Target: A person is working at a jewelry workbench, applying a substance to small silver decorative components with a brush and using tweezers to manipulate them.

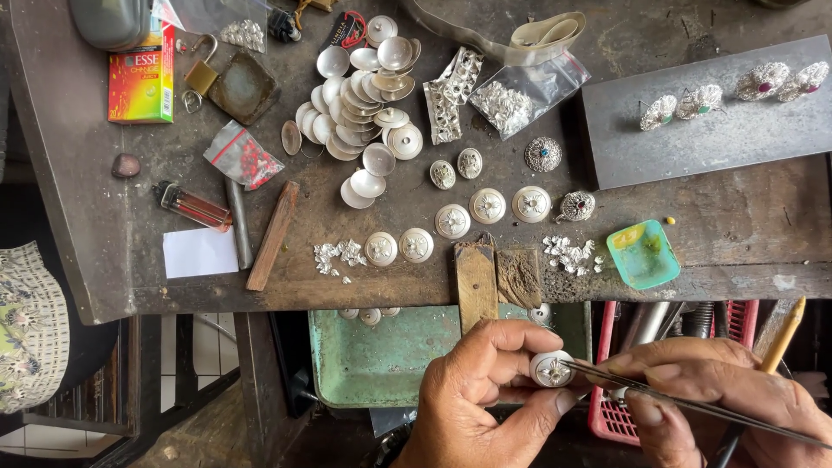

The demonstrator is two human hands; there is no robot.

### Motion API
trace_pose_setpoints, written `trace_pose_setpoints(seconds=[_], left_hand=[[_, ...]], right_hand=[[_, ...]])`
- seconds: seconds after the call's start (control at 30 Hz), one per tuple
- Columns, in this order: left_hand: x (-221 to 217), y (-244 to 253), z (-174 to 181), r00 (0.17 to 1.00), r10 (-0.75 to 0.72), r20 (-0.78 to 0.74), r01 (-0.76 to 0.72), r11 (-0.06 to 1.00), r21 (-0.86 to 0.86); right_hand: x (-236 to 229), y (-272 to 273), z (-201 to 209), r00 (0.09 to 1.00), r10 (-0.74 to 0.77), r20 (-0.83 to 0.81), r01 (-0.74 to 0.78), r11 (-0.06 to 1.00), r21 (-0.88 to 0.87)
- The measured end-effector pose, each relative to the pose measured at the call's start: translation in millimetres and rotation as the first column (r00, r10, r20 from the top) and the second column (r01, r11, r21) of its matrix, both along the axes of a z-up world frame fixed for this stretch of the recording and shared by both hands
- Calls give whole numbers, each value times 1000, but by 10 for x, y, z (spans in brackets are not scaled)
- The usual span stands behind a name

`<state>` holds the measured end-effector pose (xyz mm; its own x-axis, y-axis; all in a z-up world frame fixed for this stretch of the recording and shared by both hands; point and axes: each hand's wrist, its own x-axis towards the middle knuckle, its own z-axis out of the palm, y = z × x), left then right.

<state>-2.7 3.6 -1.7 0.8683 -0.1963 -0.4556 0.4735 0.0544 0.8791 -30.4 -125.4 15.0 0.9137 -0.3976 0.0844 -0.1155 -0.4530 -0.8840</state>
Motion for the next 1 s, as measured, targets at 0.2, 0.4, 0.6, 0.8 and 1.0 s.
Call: trace_pose_setpoints(seconds=[0.2, 0.4, 0.6, 0.8, 1.0], left_hand=[[-3, 8, -4, 1000, -13, 17, 14, 1000, -23], [0, 4, -15, 1000, -14, 15, 14, 1000, -19], [-16, 4, -43, 999, -12, 33, 13, 1000, -28], [-11, 8, -31, 999, -20, 26, 20, 999, -27], [1, 3, -8, 1000, -2, 22, 2, 1000, -25]], right_hand=[[52, 44, 67, 999, 21, 26, -23, 996, 88], [59, 46, 57, 1000, 11, 23, -13, 996, 93], [42, 14, 34, 1000, 25, 12, -26, 996, 83], [45, 26, 30, 999, 35, 39, -38, 997, 70], [66, -139, -32, 990, 131, 50, -131, 991, -7]])
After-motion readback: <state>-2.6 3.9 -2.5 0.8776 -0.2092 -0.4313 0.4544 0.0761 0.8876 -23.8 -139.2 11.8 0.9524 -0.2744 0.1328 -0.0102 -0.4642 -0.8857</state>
